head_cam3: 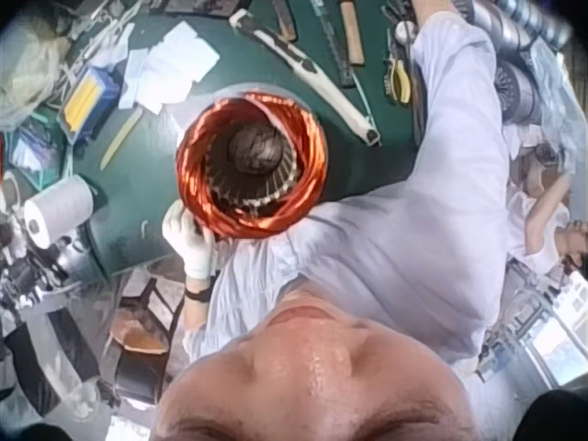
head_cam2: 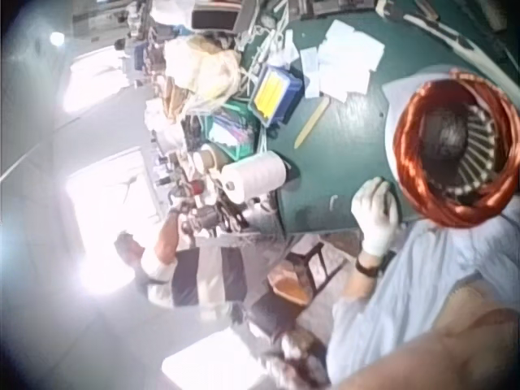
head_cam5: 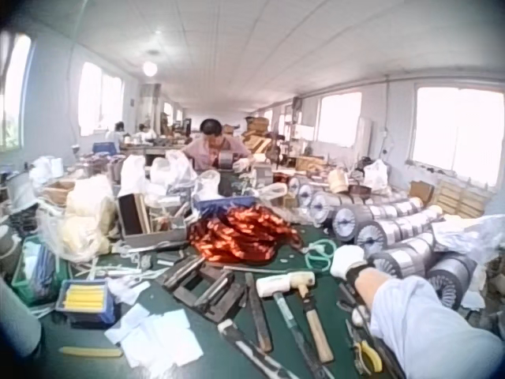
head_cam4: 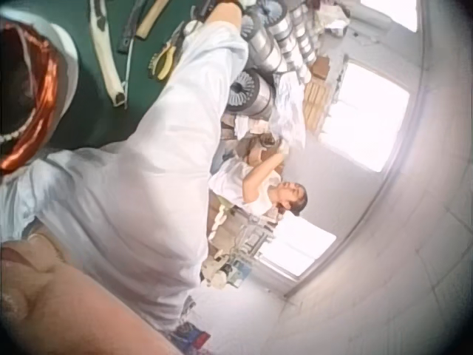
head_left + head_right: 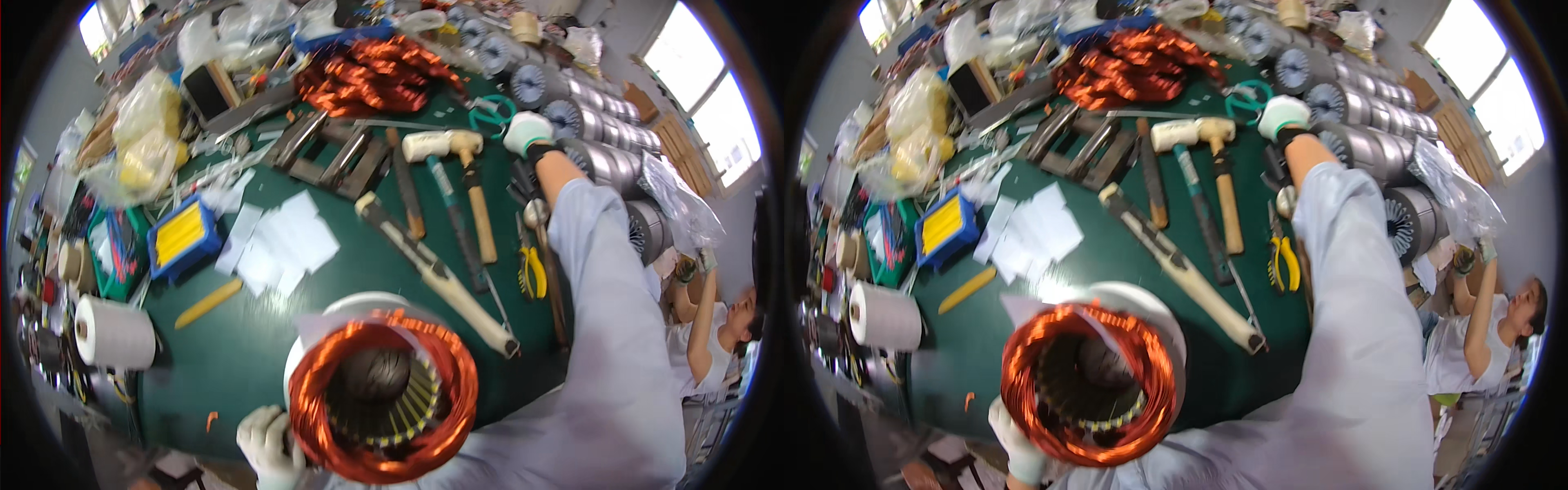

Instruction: The recorder uses a mallet and a hand tool to shape copper windings and insert insulation paper into an electric motor stator.

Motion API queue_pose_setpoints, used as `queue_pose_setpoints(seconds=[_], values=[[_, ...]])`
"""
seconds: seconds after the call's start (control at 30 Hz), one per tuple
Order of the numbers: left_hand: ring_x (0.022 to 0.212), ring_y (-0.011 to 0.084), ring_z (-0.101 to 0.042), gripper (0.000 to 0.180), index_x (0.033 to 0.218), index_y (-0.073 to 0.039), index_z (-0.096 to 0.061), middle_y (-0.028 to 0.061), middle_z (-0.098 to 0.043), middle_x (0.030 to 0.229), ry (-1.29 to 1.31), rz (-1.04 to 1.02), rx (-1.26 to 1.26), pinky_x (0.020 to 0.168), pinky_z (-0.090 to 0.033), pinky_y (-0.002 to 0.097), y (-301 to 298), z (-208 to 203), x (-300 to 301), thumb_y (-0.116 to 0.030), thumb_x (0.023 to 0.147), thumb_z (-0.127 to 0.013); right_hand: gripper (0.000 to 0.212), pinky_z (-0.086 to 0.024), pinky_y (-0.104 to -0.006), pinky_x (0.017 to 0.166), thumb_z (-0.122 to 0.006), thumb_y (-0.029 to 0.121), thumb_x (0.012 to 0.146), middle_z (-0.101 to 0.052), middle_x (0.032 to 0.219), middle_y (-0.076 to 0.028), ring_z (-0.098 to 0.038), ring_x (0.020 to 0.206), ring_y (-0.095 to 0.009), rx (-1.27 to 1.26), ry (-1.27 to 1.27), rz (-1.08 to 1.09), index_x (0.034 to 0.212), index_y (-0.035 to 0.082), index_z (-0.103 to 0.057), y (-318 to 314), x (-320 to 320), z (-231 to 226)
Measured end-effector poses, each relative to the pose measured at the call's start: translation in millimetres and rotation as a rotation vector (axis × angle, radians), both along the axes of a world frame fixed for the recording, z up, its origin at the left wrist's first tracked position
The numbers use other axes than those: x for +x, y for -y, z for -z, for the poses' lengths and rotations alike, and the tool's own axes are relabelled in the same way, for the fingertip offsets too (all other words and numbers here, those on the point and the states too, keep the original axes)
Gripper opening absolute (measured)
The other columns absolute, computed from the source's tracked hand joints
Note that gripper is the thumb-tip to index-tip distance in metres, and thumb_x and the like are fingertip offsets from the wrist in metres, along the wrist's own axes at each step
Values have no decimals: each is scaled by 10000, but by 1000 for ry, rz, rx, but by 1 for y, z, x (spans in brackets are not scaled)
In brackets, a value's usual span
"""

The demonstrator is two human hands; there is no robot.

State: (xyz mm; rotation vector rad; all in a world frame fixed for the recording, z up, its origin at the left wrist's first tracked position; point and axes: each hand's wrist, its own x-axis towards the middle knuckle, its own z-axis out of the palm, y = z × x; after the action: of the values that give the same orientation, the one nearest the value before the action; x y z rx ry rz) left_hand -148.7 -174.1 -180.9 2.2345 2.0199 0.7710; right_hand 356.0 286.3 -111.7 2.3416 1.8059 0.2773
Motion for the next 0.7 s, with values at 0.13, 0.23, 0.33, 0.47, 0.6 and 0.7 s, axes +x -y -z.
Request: queue_pose_setpoints(seconds=[0.13,0.23,0.33,0.47,0.6,0.7], values=[[1100,326,-617,292,1061,-58,-672,100,-665,1127,7,77,15,976,-447,454,-8,-17,6,-2,775,-686,394,-564,-469,943,-594,374,912,-728,1203,-191,-704,1110,-378,159,54,-92,1149,102,-751,1,-1,-37],[1091,317,-619,287,1062,-62,-674,95,-664,1131,35,90,5,971,-449,450,-9,-16,3,-8,781,-701,377,-547,-522,923,-521,353,939,-720,1148,-217,-685,1067,-434,266,42,-267,1142,72,-671,32,-24,-74],[1075,317,-620,280,1063,-67,-677,94,-666,1132,66,121,-25,965,-451,450,-10,-19,-1,-22,788,-710,307,-537,-537,864,-545,301,950,-706,1041,-241,-675,979,-447,248,-4,-590,1086,51,-661,93,-24,-97],[1027,329,-650,233,1034,-62,-699,114,-692,1113,151,245,-47,918,-490,430,-23,-44,-8,-15,807,-712,255,-554,-511,826,-610,298,944,-719,946,-210,-700,917,-418,-79,58,-497,985,65,-706,173,-16,-100],[1029,330,-661,246,1035,-45,-701,132,-698,1122,98,365,128,919,-502,421,-56,-81,-1,48,807,-696,286,-536,-491,843,-565,308,990,-713,993,-194,-681,963,-404,82,33,-314,1052,59,-690,225,22,-97],[1065,334,-660,251,1057,-9,-689,168,-686,1145,122,381,230,958,-497,401,-65,-110,2,95,838,-626,237,-531,-454,780,-507,211,1029,-653,856,-145,-657,817,-344,-55,-1062,-255,1082,46,-669,288,-13,-93]])
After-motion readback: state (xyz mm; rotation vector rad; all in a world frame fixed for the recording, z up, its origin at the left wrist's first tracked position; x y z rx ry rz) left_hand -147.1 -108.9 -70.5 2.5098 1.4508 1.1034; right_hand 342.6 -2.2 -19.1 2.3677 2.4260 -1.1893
